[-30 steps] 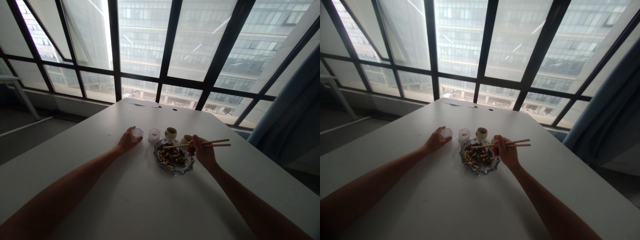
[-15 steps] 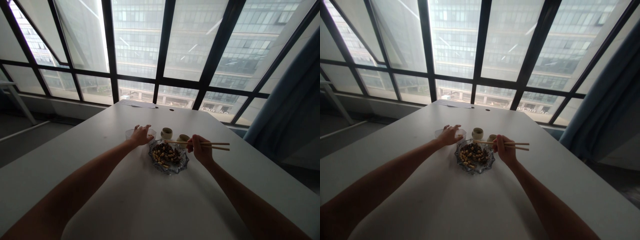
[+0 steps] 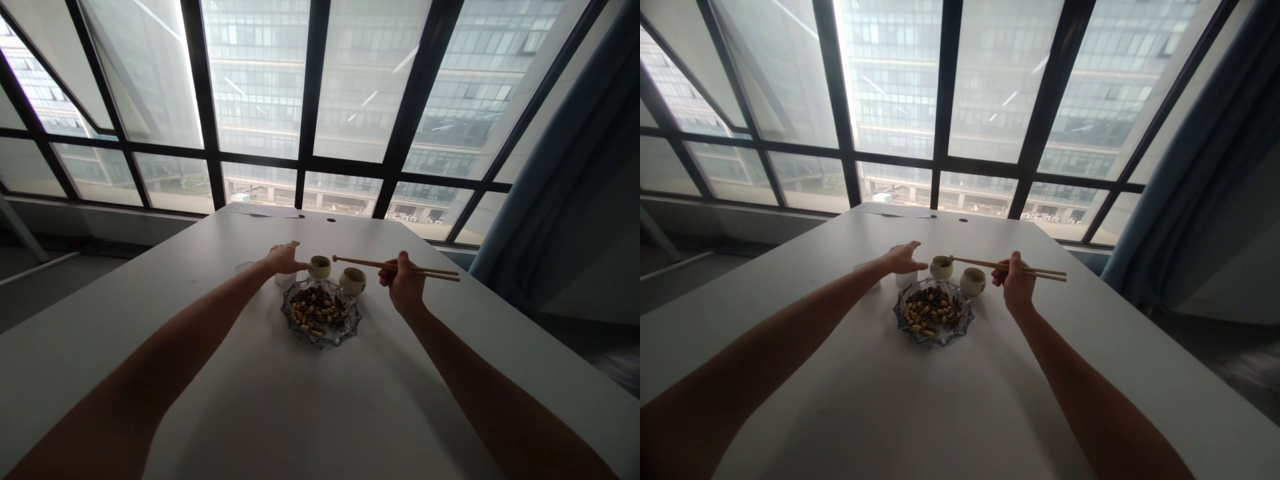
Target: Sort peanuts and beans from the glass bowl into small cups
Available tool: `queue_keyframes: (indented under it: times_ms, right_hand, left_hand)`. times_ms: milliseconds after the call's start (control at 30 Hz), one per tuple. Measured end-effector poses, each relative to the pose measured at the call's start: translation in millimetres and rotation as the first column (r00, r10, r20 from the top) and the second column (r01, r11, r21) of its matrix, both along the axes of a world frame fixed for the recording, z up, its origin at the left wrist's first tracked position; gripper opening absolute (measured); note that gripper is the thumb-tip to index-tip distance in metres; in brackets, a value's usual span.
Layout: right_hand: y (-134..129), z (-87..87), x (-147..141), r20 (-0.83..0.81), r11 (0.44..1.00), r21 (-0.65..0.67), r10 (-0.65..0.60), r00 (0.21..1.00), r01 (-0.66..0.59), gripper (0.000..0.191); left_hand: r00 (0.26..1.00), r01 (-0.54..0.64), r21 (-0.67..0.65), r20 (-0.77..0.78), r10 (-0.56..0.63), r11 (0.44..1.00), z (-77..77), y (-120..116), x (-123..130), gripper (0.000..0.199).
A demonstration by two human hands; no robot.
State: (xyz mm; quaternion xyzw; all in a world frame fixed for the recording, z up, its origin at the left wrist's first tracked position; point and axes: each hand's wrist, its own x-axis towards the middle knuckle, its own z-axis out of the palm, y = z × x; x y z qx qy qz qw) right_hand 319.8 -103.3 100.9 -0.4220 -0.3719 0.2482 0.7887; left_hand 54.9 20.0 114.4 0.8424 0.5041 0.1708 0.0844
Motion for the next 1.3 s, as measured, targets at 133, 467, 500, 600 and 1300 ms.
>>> queue_keyframes:
  times_ms: [133, 467, 500, 600, 1300]
  right_hand:
    - [2.3, -2.7, 6.3, -0.001, 1.0, 0.001, -0.03, 1.0, 0.03, 0.051]
    - [-9.1, 5.5, 5.2, 0.205, 0.998, 0.028, -0.065, 0.977, 0.06, 0.058]
    - [-9.9, 6.3, 4.6, 0.215, 0.998, 0.025, -0.068, 0.974, 0.064, 0.058]
    - [-10.4, 7.7, 4.9, 0.224, 0.996, 0.011, -0.094, 0.97, 0.094, 0.057]
    - [-3.7, 5.9, 70.5, 0.192, 0.979, -0.056, -0.182, 0.964, 0.196, 0.053]
  left_hand:
    - [0.99, 0.104, -0.039, -0.087, -0.107, 0.994, -3.3, 3.8, 40.8, 0.087]
    - [0.95, 0.313, 0.11, -0.054, -0.309, 0.943, -19.9, 11.1, 46.7, 0.092]
    - [0.949, 0.315, 0.12, -0.055, -0.31, 0.941, -20.4, 10.6, 45.4, 0.091]
    - [0.965, 0.263, 0.088, -0.038, -0.261, 0.961, -18.8, 10.6, 44.8, 0.09]
    - [0.913, 0.353, -0.07, -0.192, -0.36, 0.933, -7.1, -25.5, 127.0, 0.087]
